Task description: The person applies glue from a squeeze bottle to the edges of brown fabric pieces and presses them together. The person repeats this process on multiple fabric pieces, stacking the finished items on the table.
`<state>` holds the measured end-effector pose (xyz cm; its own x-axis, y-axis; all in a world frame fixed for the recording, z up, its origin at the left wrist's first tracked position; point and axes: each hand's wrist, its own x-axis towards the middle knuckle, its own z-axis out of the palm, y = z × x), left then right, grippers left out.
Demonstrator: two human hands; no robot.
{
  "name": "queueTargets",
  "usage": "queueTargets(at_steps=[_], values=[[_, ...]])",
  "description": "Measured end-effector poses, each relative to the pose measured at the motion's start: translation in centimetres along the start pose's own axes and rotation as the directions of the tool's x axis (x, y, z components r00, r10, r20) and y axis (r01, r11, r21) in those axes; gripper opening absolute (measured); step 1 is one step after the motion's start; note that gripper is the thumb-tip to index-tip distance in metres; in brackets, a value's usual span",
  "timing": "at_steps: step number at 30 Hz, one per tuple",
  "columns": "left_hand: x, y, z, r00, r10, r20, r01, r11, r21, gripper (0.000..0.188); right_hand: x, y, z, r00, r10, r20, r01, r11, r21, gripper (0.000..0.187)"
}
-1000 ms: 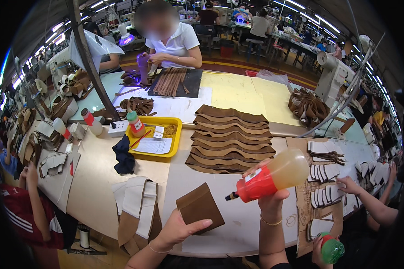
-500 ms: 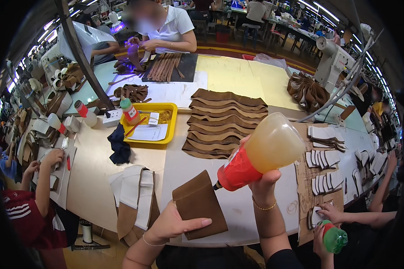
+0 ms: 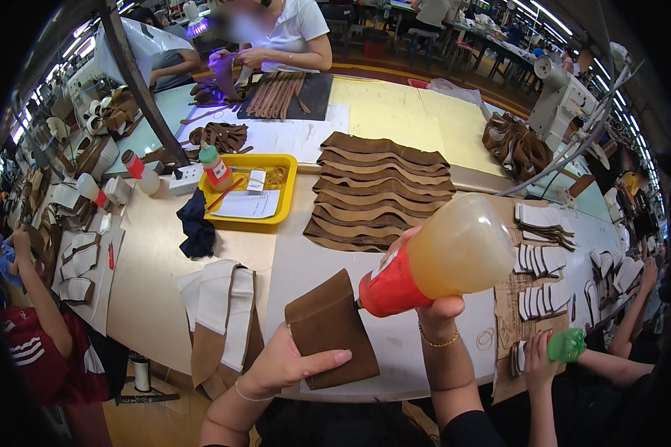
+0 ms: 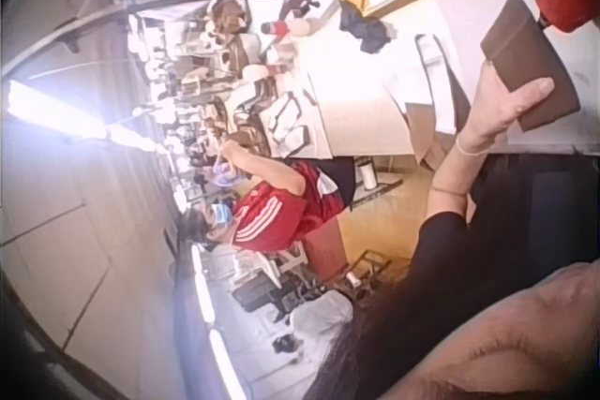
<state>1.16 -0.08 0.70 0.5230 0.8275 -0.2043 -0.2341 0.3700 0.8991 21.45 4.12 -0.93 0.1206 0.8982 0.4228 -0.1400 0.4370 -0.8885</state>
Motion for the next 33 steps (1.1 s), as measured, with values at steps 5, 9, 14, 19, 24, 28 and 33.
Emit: queueTargets(at_steps=[5,9,14,19,24,28,33], values=[[-0.1,0.1,0.0,1.000,-0.004,-0.008,0.004,1.000,-0.019,0.053,0.1,-0.5,0.5,1.000,-0.016,-0.001,0.016,1.000,0.013,0.103],[-0.1,0.0,-0.1,1.000,-0.003,0.001,0.003,1.000,-0.009,0.055,0.3,-0.4,1.1,0.992,-0.091,-0.089,0.087,0.995,-0.048,0.102],[-0.3,0.1,-0.1,1.000,0.009,-0.002,-0.009,1.000,-0.013,0.055,0.0,-0.6,1.3,0.990,-0.111,-0.082,0.107,0.993,-0.048,0.102],[-0.3,0.1,-0.1,1.000,0.008,0.008,-0.008,1.000,0.015,0.054,0.1,-1.1,1.6,0.989,-0.099,-0.113,0.092,0.993,-0.069,0.105],[-0.4,0.2,-0.1,1.000,-0.005,0.012,0.005,1.000,0.028,0.053,0.2,-1.5,2.0,0.989,-0.100,-0.110,0.093,0.993,-0.066,0.106],[-0.4,0.0,-0.1,1.000,0.015,0.009,-0.016,0.999,0.033,0.051,0.0,-1.4,2.1,0.990,-0.057,-0.129,0.052,0.998,-0.040,0.106],[-0.4,0.0,-0.2,1.000,0.026,0.001,-0.026,1.000,0.012,0.050,-1.4,-1.6,1.4,0.996,0.022,-0.084,-0.020,1.000,0.022,0.105]])
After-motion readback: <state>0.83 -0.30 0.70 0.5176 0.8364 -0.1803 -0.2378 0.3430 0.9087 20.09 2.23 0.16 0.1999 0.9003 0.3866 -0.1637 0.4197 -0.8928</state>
